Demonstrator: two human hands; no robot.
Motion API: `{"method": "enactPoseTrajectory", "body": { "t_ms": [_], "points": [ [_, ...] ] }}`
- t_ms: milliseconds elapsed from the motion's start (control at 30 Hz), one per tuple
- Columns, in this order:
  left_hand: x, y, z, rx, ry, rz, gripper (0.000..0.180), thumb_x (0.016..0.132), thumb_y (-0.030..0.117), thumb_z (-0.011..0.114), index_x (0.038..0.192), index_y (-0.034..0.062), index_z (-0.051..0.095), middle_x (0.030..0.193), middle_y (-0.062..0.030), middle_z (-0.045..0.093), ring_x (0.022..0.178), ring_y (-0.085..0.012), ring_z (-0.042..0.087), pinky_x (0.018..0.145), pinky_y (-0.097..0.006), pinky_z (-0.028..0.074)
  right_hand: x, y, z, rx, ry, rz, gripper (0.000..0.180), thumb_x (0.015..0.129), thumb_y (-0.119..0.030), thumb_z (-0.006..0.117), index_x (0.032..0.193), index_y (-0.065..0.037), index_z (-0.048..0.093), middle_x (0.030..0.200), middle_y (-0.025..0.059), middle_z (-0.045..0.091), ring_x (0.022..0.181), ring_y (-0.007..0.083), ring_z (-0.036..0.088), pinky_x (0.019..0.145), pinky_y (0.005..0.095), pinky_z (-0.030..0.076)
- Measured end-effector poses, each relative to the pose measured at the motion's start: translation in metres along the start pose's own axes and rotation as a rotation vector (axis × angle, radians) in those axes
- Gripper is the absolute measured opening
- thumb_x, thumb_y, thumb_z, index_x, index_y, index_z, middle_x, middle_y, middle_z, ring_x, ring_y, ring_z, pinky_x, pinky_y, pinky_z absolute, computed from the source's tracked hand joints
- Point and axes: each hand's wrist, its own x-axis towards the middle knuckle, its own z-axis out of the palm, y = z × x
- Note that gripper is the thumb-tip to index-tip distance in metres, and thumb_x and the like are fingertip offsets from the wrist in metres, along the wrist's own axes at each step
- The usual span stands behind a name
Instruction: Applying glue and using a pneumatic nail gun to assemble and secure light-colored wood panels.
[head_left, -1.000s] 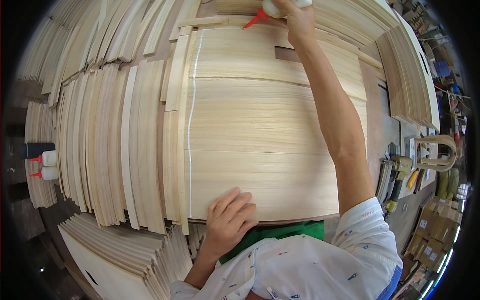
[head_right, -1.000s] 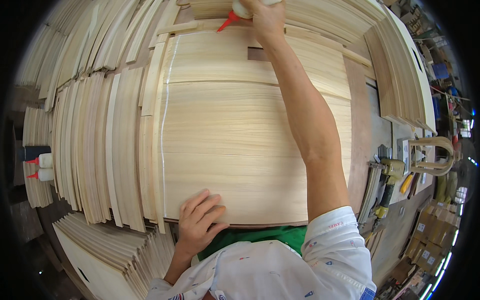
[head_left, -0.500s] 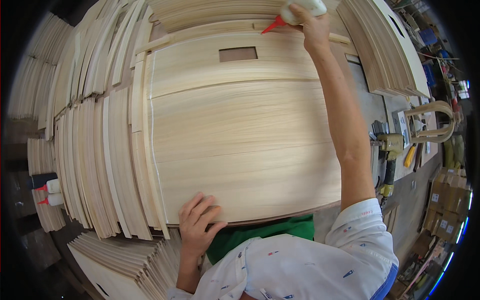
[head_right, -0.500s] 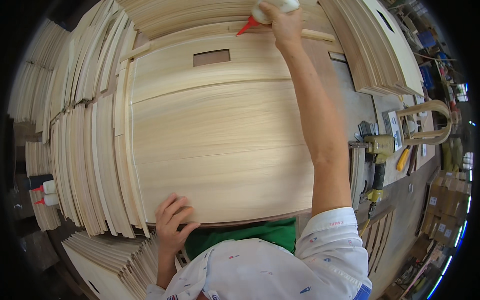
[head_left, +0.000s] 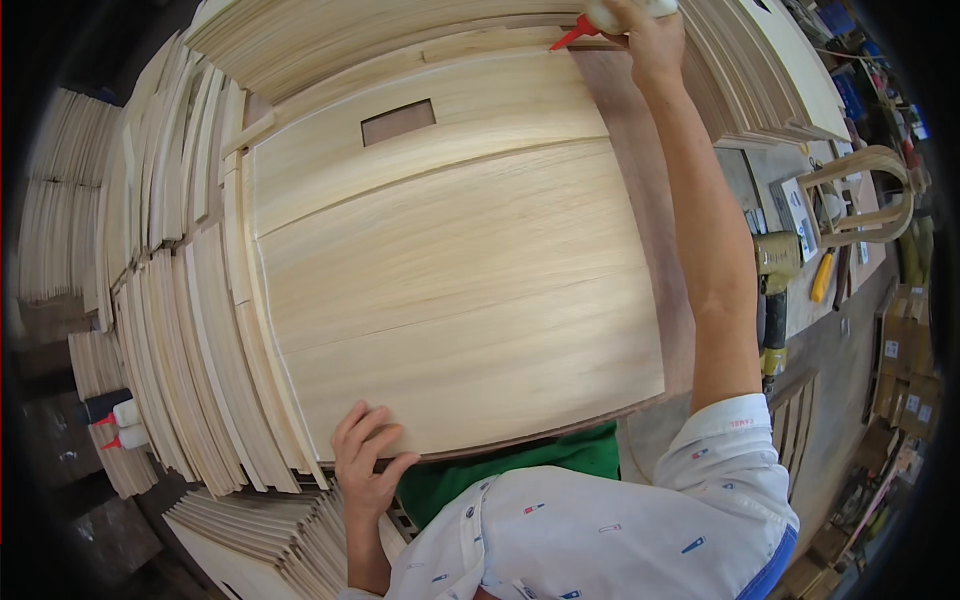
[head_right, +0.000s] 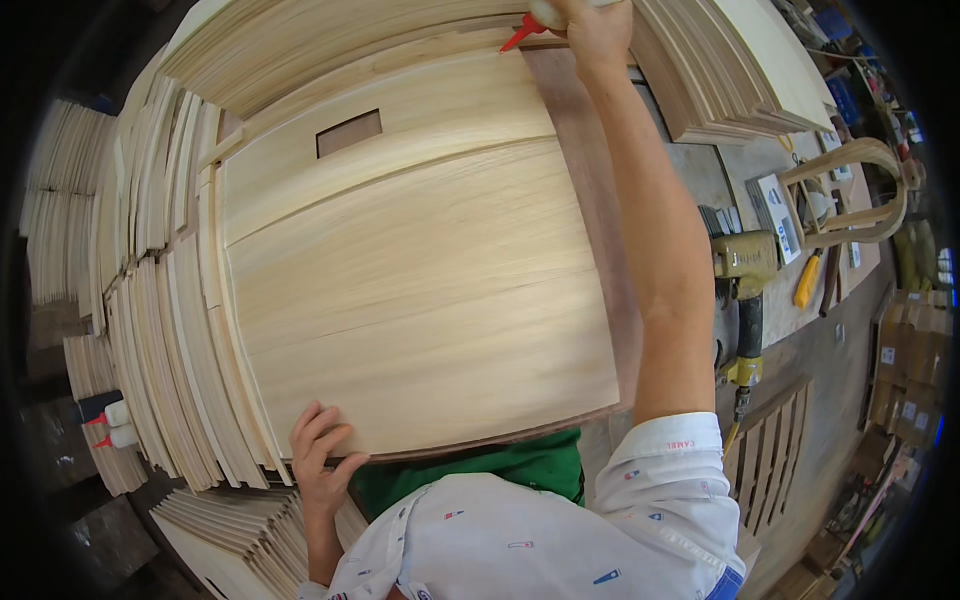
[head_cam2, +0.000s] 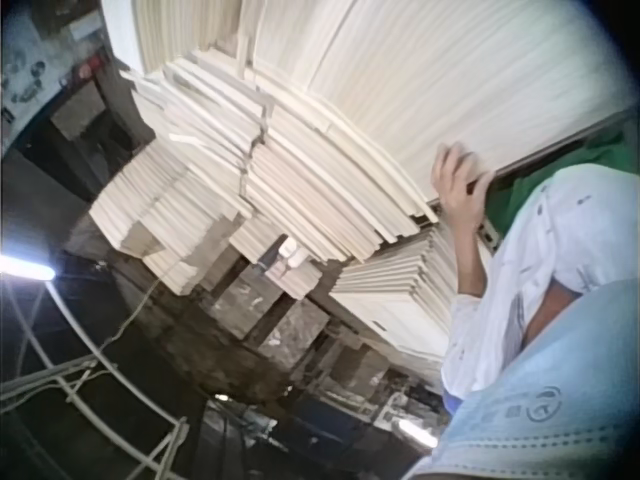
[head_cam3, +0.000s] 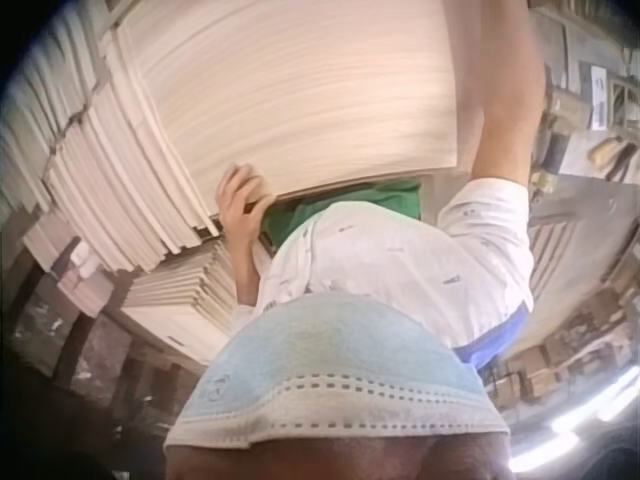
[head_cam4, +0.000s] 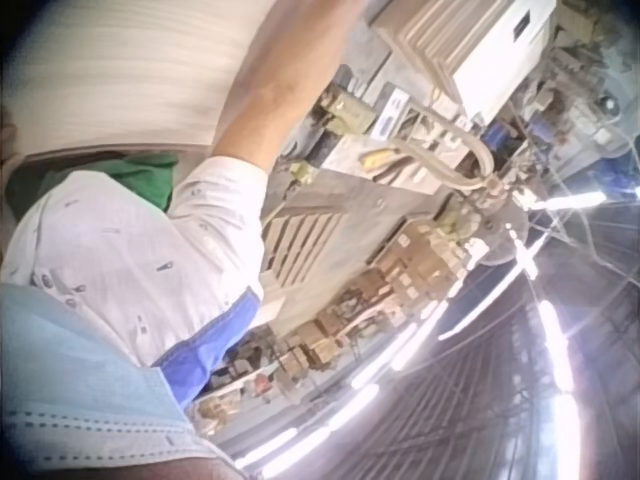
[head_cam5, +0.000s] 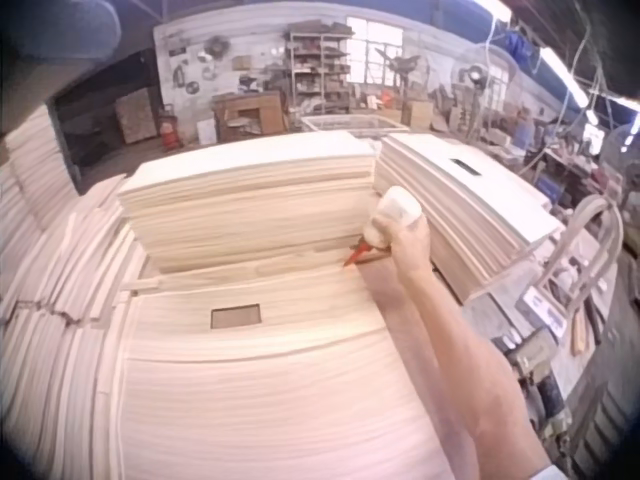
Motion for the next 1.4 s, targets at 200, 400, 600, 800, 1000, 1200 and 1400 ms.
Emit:
{"method": "enactPoseTrajectory", "body": {
  "t_ms": [200, 400, 600, 800, 1000, 1200, 1400],
  "points": [
    [-0.001, 0.003, -0.001, 0.006, -0.009, -0.024, 0.045, 0.06, 0.022, 0.084, 0.099, 0.0059, 0.068, 0.124, -0.0101, 0.061, 0.125, -0.0363, 0.048, 0.1, -0.044, 0.043, 0.004, -0.004, -0.009, 0.013, 0.02, 0.018, 0.033, 0.077, 0.001, 0.068, 0.108, 0.001, 0.058, 0.093, 0.0078, 0.065, 0.083, 0.0185, 0.066, 0.069, 0.031, 0.056],
    [0.0, 0.004, 0.0, -0.02, 0.002, -0.021, 0.044, 0.06, 0.016, 0.083, 0.099, 0.0058, 0.067, 0.124, -0.0098, 0.061, 0.126, -0.0368, 0.047, 0.103, -0.045, 0.041, -0.001, -0.004, -0.021, -0.085, 0.131, 0.023, 0.029, 0.076, -0.002, 0.068, 0.104, 0.001, 0.059, 0.089, 0.0088, 0.065, 0.076, 0.0196, 0.066, 0.065, 0.032, 0.056],
    [0.0, 0.002, 0.001, 0.004, 0.034, 0.018, 0.045, 0.059, 0.017, 0.084, 0.1, 0.0085, 0.068, 0.123, -0.007, 0.061, 0.124, -0.034, 0.049, 0.101, -0.043, 0.041, -0.026, -0.038, -0.03, -0.221, 0.113, 0.146, 0.03, 0.077, -0.007, 0.069, 0.104, 0.001, 0.06, 0.089, 0.0093, 0.066, 0.076, 0.0193, 0.066, 0.063, 0.0321, 0.056],
    [0.0, 0.002, 0.003, -0.004, 0.049, 0.024, 0.044, 0.06, 0.012, 0.083, 0.101, 0.0072, 0.068, 0.125, -0.0076, 0.061, 0.126, -0.0335, 0.048, 0.103, -0.043, 0.04, -0.046, -0.047, -0.049, -0.213, 0.103, 0.137, 0.032, 0.077, -0.009, 0.069, 0.106, 0.001, 0.06, 0.093, 0.0107, 0.066, 0.078, 0.0195, 0.067, 0.058, 0.03, 0.056],
    [-0.003, 0.001, 0.004, -0.027, 0.065, 0.037, 0.042, 0.061, 0.013, 0.082, 0.101, 0.0055, 0.068, 0.126, -0.0078, 0.06, 0.128, -0.0325, 0.047, 0.104, -0.043, 0.039, -0.074, -0.072, -0.06, -0.219, 0.124, 0.109, 0.035, 0.077, -0.008, 0.069, 0.108, 0.002, 0.059, 0.097, 0.0113, 0.065, 0.081, 0.0199, 0.067, 0.065, 0.0325, 0.057],
    [-0.005, -0.001, 0.006, -0.041, 0.07, 0.045, 0.042, 0.063, 0.012, 0.081, 0.102, 0.0053, 0.068, 0.127, -0.0077, 0.06, 0.129, -0.0322, 0.046, 0.105, -0.043, 0.038, -0.099, -0.08, -0.076, -0.161, 0.081, 0.098, 0.031, 0.078, -0.006, 0.066, 0.107, 0.002, 0.06, 0.095, 0.0112, 0.066, 0.081, 0.0197, 0.068, 0.065, 0.0314, 0.057],
    [-0.005, 0.0, 0.006, -0.031, 0.074, 0.062, 0.043, 0.064, 0.011, 0.081, 0.104, 0.0052, 0.067, 0.129, -0.0079, 0.059, 0.13, -0.0316, 0.045, 0.106, -0.043, 0.037, -0.113, -0.084, -0.088, -0.106, 0.041, 0.105, 0.027, 0.08, -0.004, 0.064, 0.106, 0.001, 0.059, 0.092, 0.009, 0.067, 0.078, 0.0186, 0.068, 0.065, 0.0312, 0.057]
  ]
}}
